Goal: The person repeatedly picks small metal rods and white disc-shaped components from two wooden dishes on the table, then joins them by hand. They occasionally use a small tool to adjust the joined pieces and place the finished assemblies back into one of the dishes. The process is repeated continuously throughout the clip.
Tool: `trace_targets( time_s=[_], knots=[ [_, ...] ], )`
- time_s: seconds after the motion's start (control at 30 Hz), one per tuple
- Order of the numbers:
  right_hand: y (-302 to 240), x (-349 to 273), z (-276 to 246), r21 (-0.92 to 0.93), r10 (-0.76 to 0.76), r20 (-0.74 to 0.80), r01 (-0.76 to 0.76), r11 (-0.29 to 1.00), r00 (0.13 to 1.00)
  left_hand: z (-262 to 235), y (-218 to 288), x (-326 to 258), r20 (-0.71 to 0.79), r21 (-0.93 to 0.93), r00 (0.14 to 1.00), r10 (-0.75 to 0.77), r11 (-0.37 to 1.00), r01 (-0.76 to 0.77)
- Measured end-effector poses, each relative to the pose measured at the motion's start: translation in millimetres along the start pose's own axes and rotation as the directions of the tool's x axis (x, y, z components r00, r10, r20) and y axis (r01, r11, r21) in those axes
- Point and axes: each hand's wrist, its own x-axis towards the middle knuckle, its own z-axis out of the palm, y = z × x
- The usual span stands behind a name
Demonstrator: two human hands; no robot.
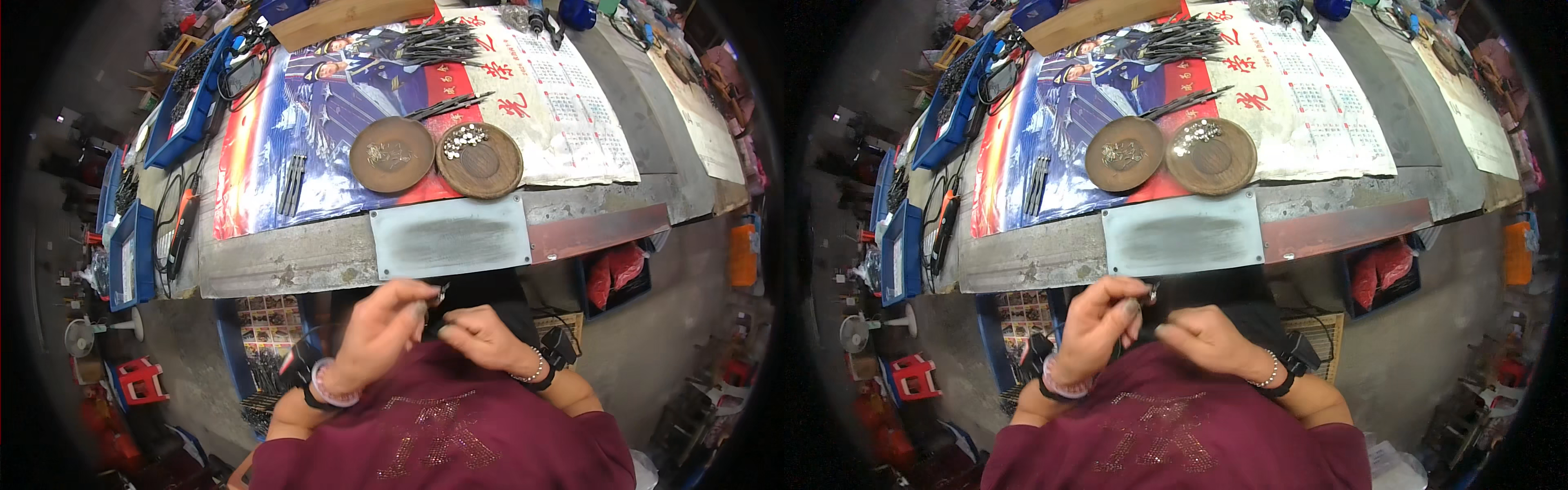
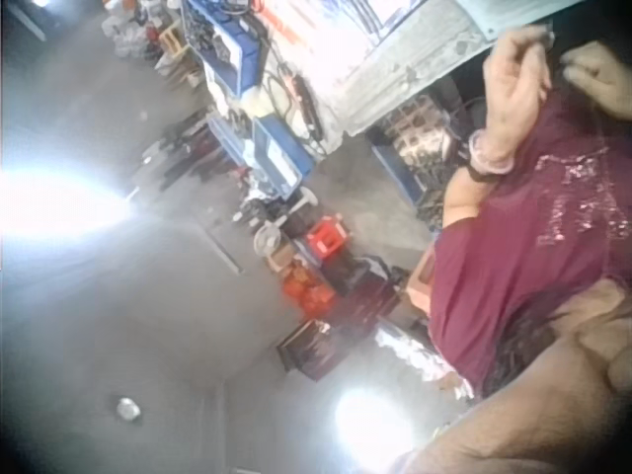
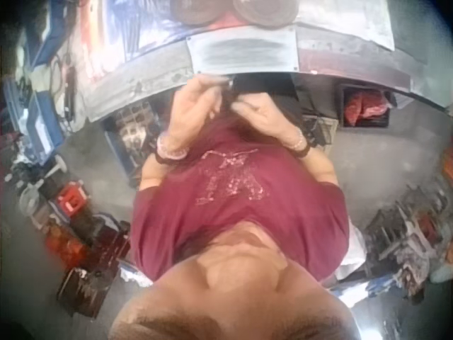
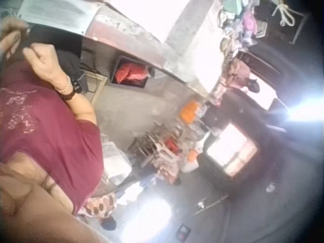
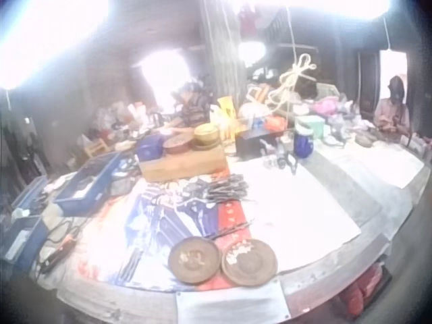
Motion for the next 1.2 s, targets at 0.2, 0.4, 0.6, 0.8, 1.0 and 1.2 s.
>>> trace_targets(
  time_s=[0.2,0.4,0.6,0.8,1.0,1.2],
  knots=[
    [42.1,-0.8,20.2,-0.070,0.119,0.153,-0.110,0.991,0.981,-3.7,4.1,82.1,0.190,0.590,0.944,0.270,0.737,-0.330],
    [62.5,3.8,9.8,-0.011,0.243,0.166,-0.244,0.970,0.956,8.3,6.6,121.8,0.401,0.737,0.862,0.311,0.450,-0.505],
    [70.9,13.1,12.8,0.023,0.288,0.197,-0.298,0.954,0.937,2.1,13.5,131.7,0.537,0.771,0.821,0.194,0.282,-0.571],
    [66.7,19.4,11.6,-0.011,0.395,0.201,-0.401,0.916,0.896,-11.2,16.2,128.6,0.546,0.784,0.828,0.128,0.270,-0.559],
    [65.7,18.6,5.3,-0.029,0.454,0.203,-0.459,0.888,0.867,-30.9,16.7,118.4,0.511,0.805,0.858,0.059,0.319,-0.501],
    [69.6,13.5,-0.2,0.063,0.391,0.202,-0.411,0.910,0.898,-26.4,27.7,110.1,0.449,0.841,0.892,0.052,0.312,-0.442]
  ],
)
